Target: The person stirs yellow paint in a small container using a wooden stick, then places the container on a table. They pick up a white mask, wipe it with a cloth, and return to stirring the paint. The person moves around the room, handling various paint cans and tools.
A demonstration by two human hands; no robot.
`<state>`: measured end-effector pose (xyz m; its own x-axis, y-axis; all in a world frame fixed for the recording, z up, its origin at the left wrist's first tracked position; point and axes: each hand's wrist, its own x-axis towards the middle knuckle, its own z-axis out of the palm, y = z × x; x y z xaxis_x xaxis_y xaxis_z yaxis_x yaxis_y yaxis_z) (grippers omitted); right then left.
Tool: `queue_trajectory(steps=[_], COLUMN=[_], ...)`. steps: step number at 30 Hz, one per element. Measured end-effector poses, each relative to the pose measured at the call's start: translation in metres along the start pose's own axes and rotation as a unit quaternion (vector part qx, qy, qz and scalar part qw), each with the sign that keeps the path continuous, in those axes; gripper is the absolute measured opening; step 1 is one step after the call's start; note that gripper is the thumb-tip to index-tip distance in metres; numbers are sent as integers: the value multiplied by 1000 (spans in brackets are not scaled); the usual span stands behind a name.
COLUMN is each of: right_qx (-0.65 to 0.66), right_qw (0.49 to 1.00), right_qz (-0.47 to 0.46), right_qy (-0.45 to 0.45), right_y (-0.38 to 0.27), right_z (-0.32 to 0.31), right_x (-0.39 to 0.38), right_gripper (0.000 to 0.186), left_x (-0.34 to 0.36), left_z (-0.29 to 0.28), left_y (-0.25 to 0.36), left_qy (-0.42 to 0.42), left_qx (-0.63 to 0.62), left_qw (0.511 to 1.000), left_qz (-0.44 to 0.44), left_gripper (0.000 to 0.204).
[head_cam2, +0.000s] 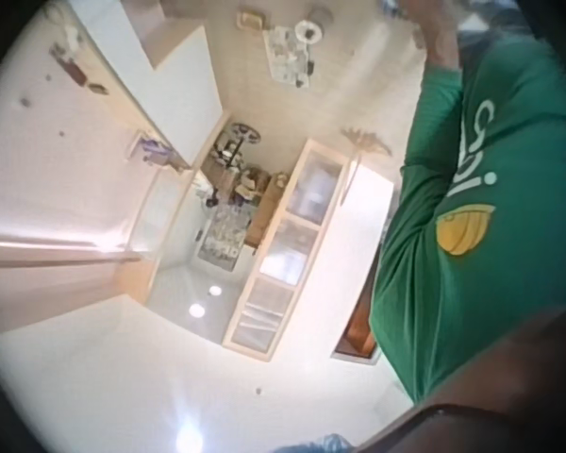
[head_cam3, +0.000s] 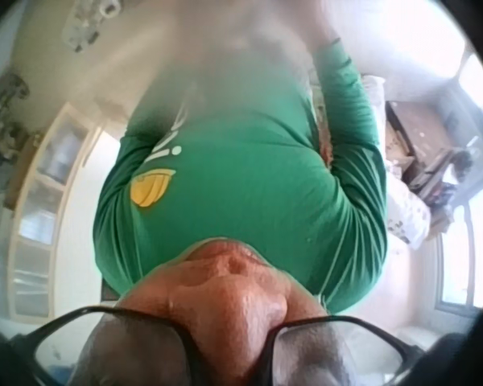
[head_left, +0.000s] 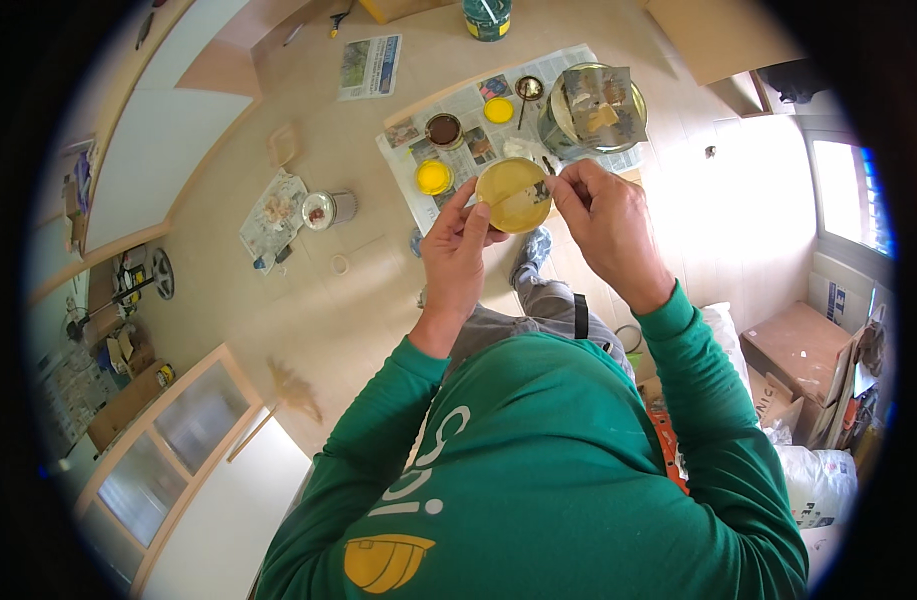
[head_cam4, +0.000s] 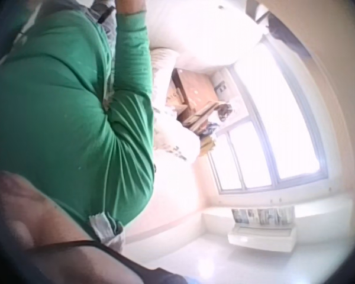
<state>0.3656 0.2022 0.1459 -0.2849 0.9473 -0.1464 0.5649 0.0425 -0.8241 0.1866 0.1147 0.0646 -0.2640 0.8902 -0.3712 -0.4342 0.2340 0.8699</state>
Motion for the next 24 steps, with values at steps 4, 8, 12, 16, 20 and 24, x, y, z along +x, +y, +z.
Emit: queue_trajectory(steps=[4,8,12,16,20,24], right_qx=[-50,-18,-69,-35,-75,-69], right_qw=[993,1000,990,999,992,997], right_qz=[16,-15,23,-23,-13,-23], right_qy=[101,2,125,-9,104,-6], right_y=[-5,-4,-4,-6,-7,-10], right_z=[-8,-10,-12,-17,-23,-24], right_x=[4,6,7,12,14,10], right_gripper=[23,22,21,20,20,18], left_x=[0,3,6,8,7,5], left_z=[3,9,11,13,12,12], left_y=[2,4,8,12,16,21], left_qy=[-5,-15,-19,-37,-42,-48], left_qx=[12,15,13,17,41,53], left_qw=[1000,1000,1000,999,998,997], left_qz=[8,11,2,-5,0,16], left_gripper=[48,47,47,46,46,46])
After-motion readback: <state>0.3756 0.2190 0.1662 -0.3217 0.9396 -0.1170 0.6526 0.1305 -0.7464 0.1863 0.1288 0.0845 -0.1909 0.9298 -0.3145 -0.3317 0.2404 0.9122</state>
